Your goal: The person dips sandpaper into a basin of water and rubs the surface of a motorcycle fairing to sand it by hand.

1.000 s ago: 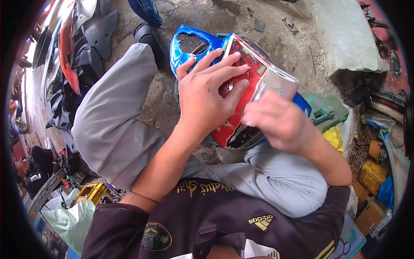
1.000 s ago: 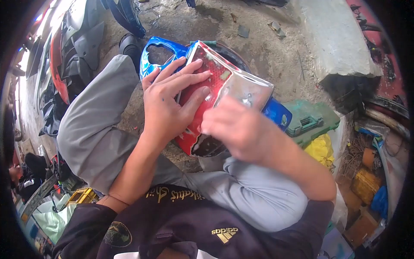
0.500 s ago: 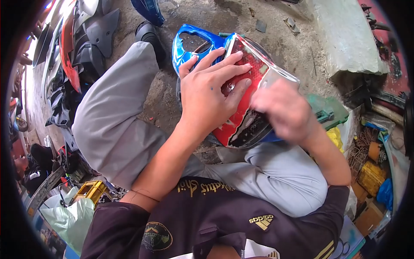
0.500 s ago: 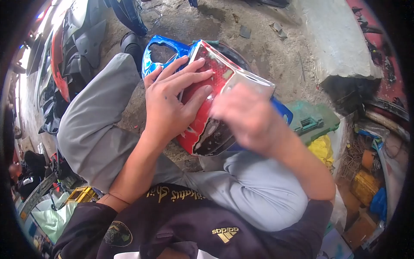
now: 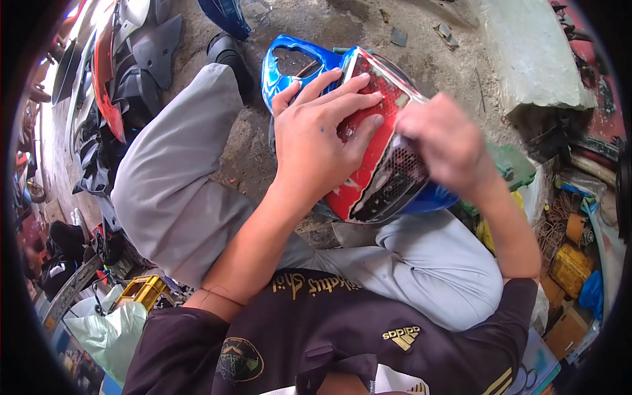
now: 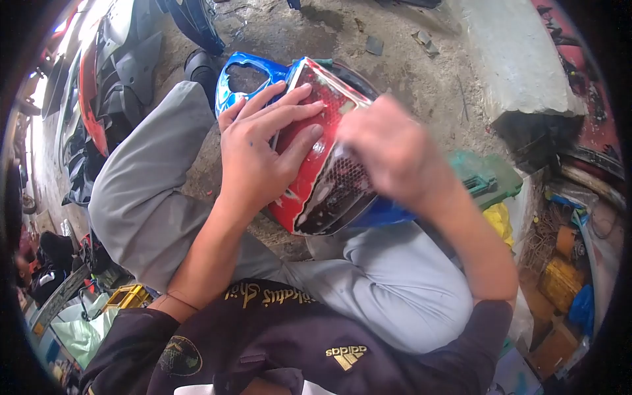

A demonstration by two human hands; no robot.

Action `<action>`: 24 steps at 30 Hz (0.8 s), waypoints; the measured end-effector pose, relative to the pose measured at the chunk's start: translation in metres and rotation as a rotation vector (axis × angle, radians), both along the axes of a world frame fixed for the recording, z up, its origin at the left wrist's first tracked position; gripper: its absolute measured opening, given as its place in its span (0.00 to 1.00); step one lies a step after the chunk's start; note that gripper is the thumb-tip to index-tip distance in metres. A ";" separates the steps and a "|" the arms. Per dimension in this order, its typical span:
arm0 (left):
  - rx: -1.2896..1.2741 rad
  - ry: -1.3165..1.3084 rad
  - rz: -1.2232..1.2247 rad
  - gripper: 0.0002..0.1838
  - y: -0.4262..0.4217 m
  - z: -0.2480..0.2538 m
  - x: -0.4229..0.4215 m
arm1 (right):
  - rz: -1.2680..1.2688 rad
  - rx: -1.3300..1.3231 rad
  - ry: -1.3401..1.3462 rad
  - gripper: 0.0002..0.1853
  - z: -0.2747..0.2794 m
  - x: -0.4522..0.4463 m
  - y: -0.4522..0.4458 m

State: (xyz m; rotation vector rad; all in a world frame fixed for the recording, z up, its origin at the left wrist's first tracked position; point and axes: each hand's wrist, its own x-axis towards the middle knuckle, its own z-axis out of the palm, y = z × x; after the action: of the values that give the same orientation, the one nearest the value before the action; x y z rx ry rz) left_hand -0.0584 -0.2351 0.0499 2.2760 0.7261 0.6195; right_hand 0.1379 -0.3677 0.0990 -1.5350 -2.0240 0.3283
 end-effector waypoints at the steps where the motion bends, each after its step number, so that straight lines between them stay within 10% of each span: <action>1: -0.006 0.001 -0.003 0.17 -0.001 0.001 -0.001 | 0.042 -0.010 0.042 0.18 0.003 -0.014 -0.005; 24: 0.050 -0.040 0.032 0.14 0.002 -0.002 0.003 | -0.196 -0.093 -0.117 0.16 -0.005 0.026 0.002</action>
State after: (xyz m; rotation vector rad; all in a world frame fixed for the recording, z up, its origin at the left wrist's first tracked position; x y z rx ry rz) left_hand -0.0550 -0.2336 0.0480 2.2950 0.7359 0.7036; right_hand 0.1644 -0.3657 0.0937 -1.8327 -1.9481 0.2633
